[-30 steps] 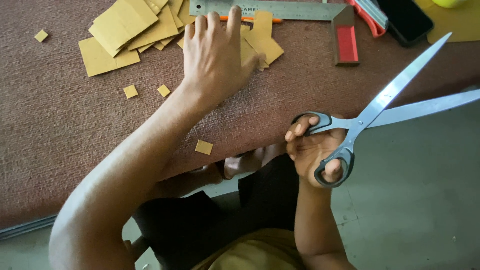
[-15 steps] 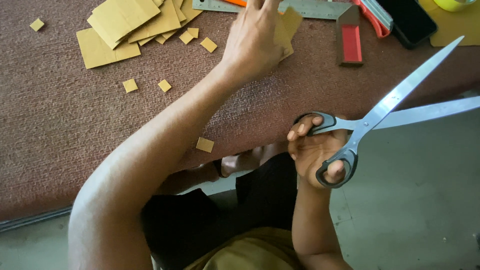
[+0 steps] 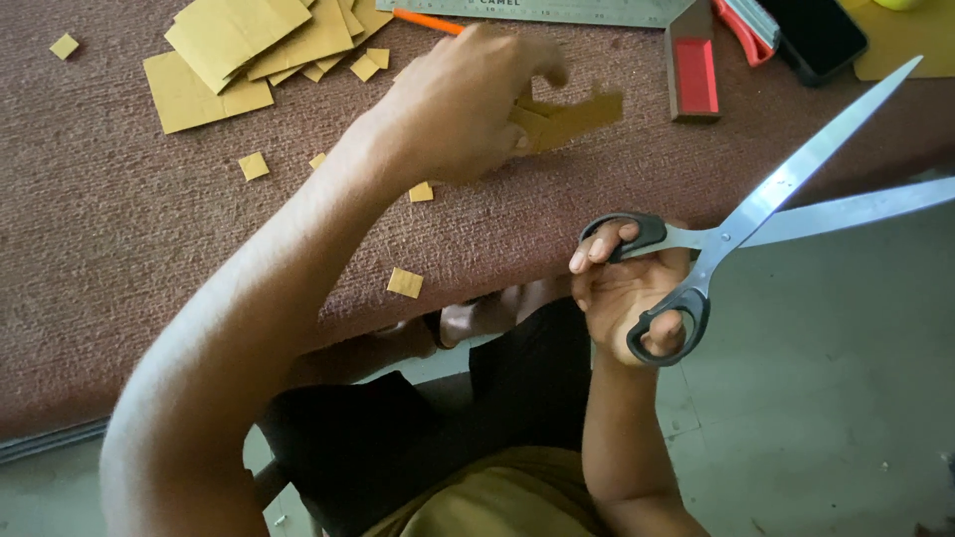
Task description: The person uses scissors to cut small rectangular pieces of cardboard into smaller shapes. They hold the cardboard in one hand and cut along marked lines, occasionally rotating the piece to access different edges. Cut pieces are placed on the table.
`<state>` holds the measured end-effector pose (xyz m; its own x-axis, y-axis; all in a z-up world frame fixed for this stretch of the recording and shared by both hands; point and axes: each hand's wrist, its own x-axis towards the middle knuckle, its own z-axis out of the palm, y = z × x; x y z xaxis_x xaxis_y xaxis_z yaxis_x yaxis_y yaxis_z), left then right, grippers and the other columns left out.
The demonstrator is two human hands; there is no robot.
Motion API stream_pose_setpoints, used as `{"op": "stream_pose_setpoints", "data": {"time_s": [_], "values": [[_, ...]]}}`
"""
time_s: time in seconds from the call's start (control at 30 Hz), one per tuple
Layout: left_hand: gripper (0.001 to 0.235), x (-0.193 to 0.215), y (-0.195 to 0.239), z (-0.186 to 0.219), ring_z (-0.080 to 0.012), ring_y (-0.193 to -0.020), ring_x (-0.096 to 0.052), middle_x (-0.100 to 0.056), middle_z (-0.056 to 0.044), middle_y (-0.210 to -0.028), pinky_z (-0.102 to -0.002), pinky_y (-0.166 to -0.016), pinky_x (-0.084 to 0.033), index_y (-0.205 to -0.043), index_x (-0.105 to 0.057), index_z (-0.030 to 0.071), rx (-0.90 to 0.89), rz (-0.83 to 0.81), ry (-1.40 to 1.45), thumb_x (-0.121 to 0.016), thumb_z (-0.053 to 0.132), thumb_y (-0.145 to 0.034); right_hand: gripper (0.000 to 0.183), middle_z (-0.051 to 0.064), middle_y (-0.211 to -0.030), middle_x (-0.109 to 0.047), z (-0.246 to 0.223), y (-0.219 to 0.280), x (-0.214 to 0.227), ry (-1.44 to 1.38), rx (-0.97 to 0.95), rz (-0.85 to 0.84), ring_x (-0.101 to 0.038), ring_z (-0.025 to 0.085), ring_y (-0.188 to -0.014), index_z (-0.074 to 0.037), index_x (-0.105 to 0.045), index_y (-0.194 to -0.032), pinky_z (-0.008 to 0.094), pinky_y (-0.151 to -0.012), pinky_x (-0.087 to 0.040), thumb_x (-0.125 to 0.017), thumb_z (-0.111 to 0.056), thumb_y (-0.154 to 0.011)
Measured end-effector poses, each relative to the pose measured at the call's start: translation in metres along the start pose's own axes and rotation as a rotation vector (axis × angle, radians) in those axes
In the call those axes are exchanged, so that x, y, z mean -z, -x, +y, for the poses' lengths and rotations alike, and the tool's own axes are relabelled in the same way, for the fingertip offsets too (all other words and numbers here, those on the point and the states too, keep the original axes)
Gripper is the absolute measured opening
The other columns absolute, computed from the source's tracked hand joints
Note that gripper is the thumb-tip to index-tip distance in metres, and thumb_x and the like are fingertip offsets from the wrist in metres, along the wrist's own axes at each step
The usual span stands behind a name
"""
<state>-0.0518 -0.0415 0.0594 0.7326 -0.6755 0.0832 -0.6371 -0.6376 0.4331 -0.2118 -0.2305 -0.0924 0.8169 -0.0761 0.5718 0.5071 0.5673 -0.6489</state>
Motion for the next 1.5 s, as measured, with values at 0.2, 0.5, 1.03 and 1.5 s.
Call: {"op": "stream_pose_setpoints", "data": {"time_s": [0.2,0.5,1.03,1.5], "values": [[0.058,-0.001,0.017,0.000,-0.0477,-0.103,-0.062,-0.069,-0.015,-0.116,-0.065,-0.069,-0.048,-0.134,-0.062,0.020,0.015,-0.045,-0.125,-0.070,0.007,-0.078,0.074,0.019,-0.114,-0.054,0.004,0.006,0.007,0.014,0.006,0.014,-0.060,0.029,-0.100,-0.008,-0.046,-0.145,0.026,-0.050,-0.043,-0.070,-0.062,-0.099],[0.033,-0.014,-0.005,-0.013,-0.0288,-0.081,-0.054,-0.062,-0.016,-0.095,-0.043,-0.067,-0.041,-0.106,-0.062,0.003,-0.314,0.512,0.176,-0.079,0.021,-0.084,0.070,0.017,-0.113,-0.057,0.000,-0.003,-0.001,0.013,0.013,-0.002,-0.063,0.026,-0.100,-0.006,-0.050,-0.135,0.024,-0.049,-0.044,-0.072,-0.061,-0.098],[0.059,-0.056,-0.049,0.005,-0.0563,-0.097,-0.065,-0.064,-0.024,-0.110,-0.064,-0.068,-0.053,-0.116,-0.046,0.011,0.112,-0.040,0.013,-0.085,0.027,-0.074,0.070,0.017,-0.115,-0.058,0.002,0.005,0.004,-0.036,0.002,-0.005,-0.064,0.026,-0.101,-0.007,-0.048,-0.137,0.026,-0.051,-0.045,-0.072,-0.059,-0.099],[0.029,0.078,0.228,-0.114,-0.0231,-0.063,-0.051,-0.062,-0.009,-0.080,-0.043,-0.055,-0.037,-0.101,-0.064,0.003,0.564,0.056,-0.001,-0.074,0.030,-0.102,0.078,0.018,-0.124,-0.057,0.005,0.019,0.027,-0.119,-0.065,0.023,-0.064,0.033,-0.111,-0.007,-0.048,-0.148,0.030,-0.065,-0.061,-0.075,-0.058,-0.096]]}}
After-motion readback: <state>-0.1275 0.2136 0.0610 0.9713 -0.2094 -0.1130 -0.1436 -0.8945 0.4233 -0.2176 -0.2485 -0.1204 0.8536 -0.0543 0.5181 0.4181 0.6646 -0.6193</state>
